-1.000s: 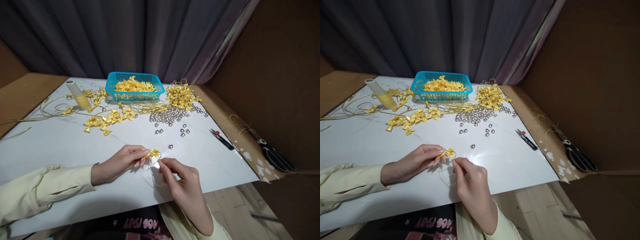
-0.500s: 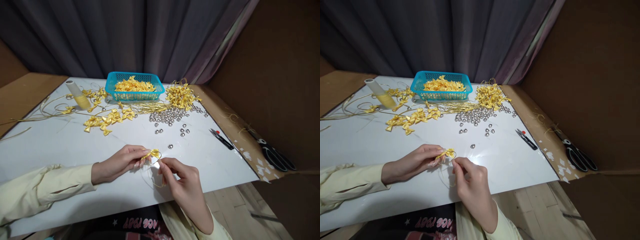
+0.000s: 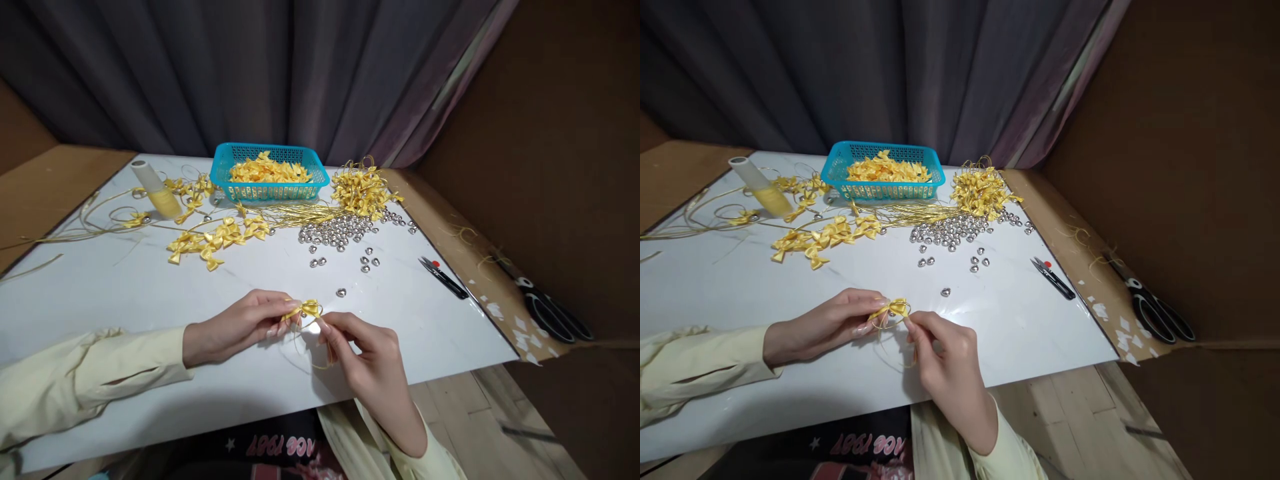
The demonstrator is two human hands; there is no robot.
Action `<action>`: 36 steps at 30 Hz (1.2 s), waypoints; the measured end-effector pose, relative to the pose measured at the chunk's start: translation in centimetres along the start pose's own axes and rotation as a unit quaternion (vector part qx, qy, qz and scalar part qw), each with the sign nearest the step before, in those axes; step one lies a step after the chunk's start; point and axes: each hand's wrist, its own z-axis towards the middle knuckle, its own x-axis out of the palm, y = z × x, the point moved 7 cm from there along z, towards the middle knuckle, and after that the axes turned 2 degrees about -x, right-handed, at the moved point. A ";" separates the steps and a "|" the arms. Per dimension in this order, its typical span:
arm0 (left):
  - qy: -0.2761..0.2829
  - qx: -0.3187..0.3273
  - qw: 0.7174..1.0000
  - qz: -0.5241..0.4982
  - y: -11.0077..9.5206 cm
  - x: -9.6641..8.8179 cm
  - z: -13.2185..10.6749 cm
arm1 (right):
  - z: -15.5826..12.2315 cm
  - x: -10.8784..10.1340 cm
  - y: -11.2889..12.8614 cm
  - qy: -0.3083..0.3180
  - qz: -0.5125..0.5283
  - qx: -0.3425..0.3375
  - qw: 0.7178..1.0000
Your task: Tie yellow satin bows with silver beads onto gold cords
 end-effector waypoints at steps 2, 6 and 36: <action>0.001 -0.001 1.000 0.000 0.0 0.0 0.0 | 0.0 0.0 -0.1 -0.002 0.005 0.004 1.000; 0.006 -0.006 1.000 -0.001 -0.1 0.2 -0.1 | 0.1 0.0 -0.2 -0.003 0.003 0.001 1.000; 0.014 0.002 1.000 -0.015 0.2 -0.1 0.0 | 0.0 0.5 -0.6 0.009 0.070 0.065 0.995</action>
